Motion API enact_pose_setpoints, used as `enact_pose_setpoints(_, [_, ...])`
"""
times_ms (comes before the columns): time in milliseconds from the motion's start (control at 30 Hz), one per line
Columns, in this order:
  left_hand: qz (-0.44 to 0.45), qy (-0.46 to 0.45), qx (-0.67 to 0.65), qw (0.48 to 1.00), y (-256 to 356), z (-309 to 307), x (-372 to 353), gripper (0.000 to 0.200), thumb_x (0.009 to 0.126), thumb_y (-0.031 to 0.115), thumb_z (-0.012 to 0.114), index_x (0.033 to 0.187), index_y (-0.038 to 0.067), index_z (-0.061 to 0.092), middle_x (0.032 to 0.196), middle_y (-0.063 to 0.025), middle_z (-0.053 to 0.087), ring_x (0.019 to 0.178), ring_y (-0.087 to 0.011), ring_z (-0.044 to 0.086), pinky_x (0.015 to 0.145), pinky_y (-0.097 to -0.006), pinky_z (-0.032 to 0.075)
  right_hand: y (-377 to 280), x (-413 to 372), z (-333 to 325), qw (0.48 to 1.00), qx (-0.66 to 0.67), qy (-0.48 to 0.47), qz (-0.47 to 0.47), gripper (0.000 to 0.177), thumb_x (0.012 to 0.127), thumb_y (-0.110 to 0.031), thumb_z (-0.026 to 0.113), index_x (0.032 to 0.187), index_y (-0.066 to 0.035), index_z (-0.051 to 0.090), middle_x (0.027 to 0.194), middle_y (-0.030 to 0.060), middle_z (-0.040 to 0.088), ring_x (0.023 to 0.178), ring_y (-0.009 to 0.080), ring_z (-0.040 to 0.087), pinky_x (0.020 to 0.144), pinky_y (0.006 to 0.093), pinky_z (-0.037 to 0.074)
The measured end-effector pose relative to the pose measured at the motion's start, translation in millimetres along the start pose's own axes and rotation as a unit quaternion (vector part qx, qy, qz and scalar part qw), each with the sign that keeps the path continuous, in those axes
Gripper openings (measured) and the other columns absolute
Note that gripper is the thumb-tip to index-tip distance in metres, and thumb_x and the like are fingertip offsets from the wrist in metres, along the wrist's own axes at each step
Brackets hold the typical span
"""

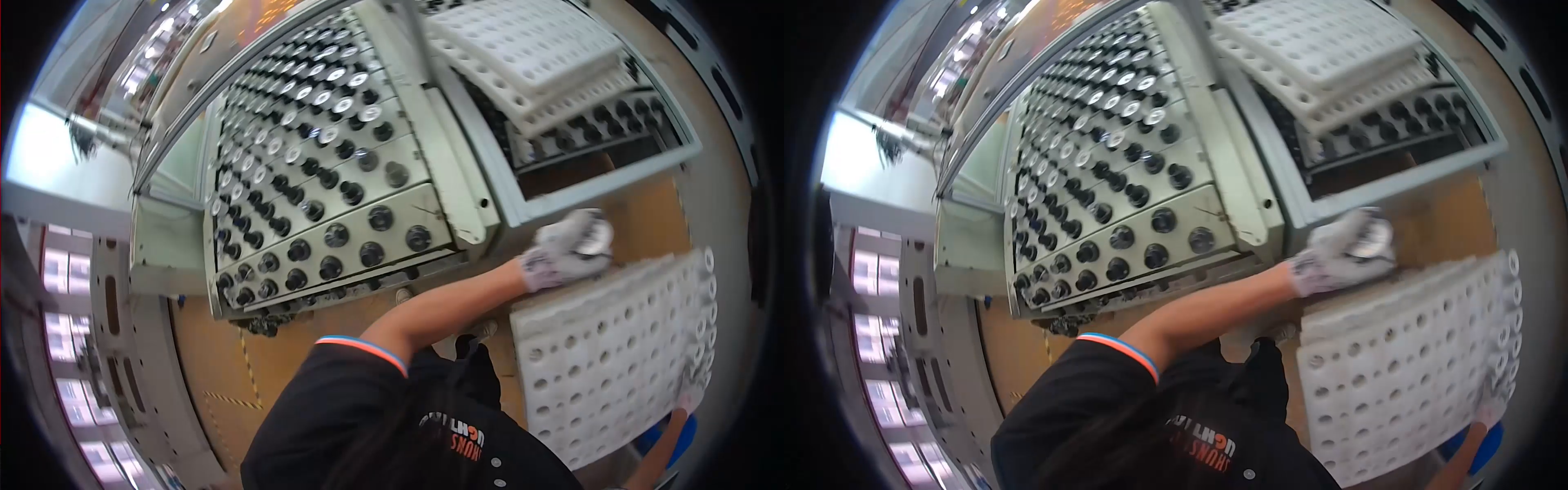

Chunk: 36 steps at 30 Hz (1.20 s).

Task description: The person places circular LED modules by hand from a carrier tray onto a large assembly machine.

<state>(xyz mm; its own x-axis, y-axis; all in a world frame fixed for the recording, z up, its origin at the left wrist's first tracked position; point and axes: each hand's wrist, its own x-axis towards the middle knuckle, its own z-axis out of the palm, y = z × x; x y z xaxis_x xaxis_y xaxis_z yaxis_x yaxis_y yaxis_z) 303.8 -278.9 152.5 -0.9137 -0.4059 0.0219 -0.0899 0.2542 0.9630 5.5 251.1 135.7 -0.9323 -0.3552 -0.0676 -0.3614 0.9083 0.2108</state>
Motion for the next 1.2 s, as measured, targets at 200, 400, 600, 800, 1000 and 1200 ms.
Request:
enact_pose_setpoints(200, [-0.075, 0.579, -0.195, 0.788, -113.3, -215.2, -230.3, 0.036, 0.079, 0.018, 0.072, 0.109, 0.006, 0.056, 0.097, -0.0058, 0.063, 0.084, -0.0137, 0.061, 0.073, -0.0281, 0.052, -71.1, -20.3, -23.3, 0.985, 0.068, 0.126, 0.098, 0.049, 0.095, -0.02, 0.042, 0.14, -0.006, 0.03, 0.144, 0.0099, 0.03, 0.133, 0.0215, 0.024, 0.108, 0.0353, 0.019])
enact_pose_setpoints(400, [-0.138, 0.724, -0.07, 0.672, -116.7, -401.1, -417.0, 0.035, 0.088, 0.018, 0.061, 0.117, 0.002, 0.049, 0.107, -0.011, 0.064, 0.1, -0.0204, 0.058, 0.091, -0.0309, 0.045, -347.3, -52.2, -96.5, 0.839, 0.502, 0.21, 0.018, 0.038, 0.091, -0.018, 0.052, 0.124, -0.003, 0.042, 0.121, 0.0098, 0.046, 0.11, 0.0196, 0.043, 0.089, 0.0371, 0.04])
enact_pose_setpoints(600, [-0.394, 0.585, 0.327, 0.629, -245.9, -548.7, -509.9, 0.066, 0.082, 0.043, 0.061, 0.129, 0.001, 0.042, 0.132, -0.0251, 0.043, 0.124, -0.0358, 0.04, 0.099, -0.0414, 0.037, -607.5, -107.4, -166.7, 0.739, 0.664, 0.073, -0.09, 0.041, 0.088, -0.012, 0.061, 0.124, -0.002, 0.045, 0.107, 0.0104, 0.057, 0.091, 0.0168, 0.059, 0.064, 0.0278, 0.055])
enact_pose_setpoints(800, [-0.433, 0.17, 0.591, 0.659, -238.0, -578.4, -482.8, 0.049, 0.092, 0.039, 0.047, 0.124, 0.002, 0.045, 0.128, -0.0262, 0.044, 0.119, -0.0413, 0.044, 0.095, -0.0443, 0.041, -800.8, -177.3, -223.4, 0.755, 0.541, -0.117, -0.352, 0.054, 0.087, 0.003, 0.054, 0.137, -0.006, 0.036, 0.125, 0.0108, 0.042, 0.104, 0.0204, 0.059, 0.063, 0.0207, 0.054])
enact_pose_setpoints(1000, [-0.451, 0.382, 0.376, 0.713, -228.6, -577.7, -460.0, 0.059, 0.085, 0.032, 0.057, 0.133, 0.005, 0.036, 0.125, -0.0274, 0.045, 0.111, -0.0435, 0.051, 0.089, -0.0468, 0.045, -923.6, -205.3, -202.0, 0.77, 0.296, 0.058, -0.562, 0.047, 0.082, -0.022, 0.064, 0.125, -0.016, 0.045, 0.108, 0.0154, 0.054, 0.088, 0.0367, 0.061, 0.077, 0.0449, 0.05])
enact_pose_setpoints(1200, [-0.438, 0.402, 0.337, 0.729, -185.3, -572.6, -465.5, 0.084, 0.075, 0.03, 0.068, 0.143, 0.008, 0.023, 0.13, -0.0327, 0.039, 0.114, -0.0449, 0.048, 0.093, -0.0477, 0.042, -990.4, -227.5, -173.8, 0.793, 0.172, 0.025, -0.584, 0.048, 0.08, -0.028, 0.065, 0.12, -0.014, 0.043, 0.103, 0.0181, 0.052, 0.088, 0.0379, 0.06, 0.079, 0.0476, 0.048])
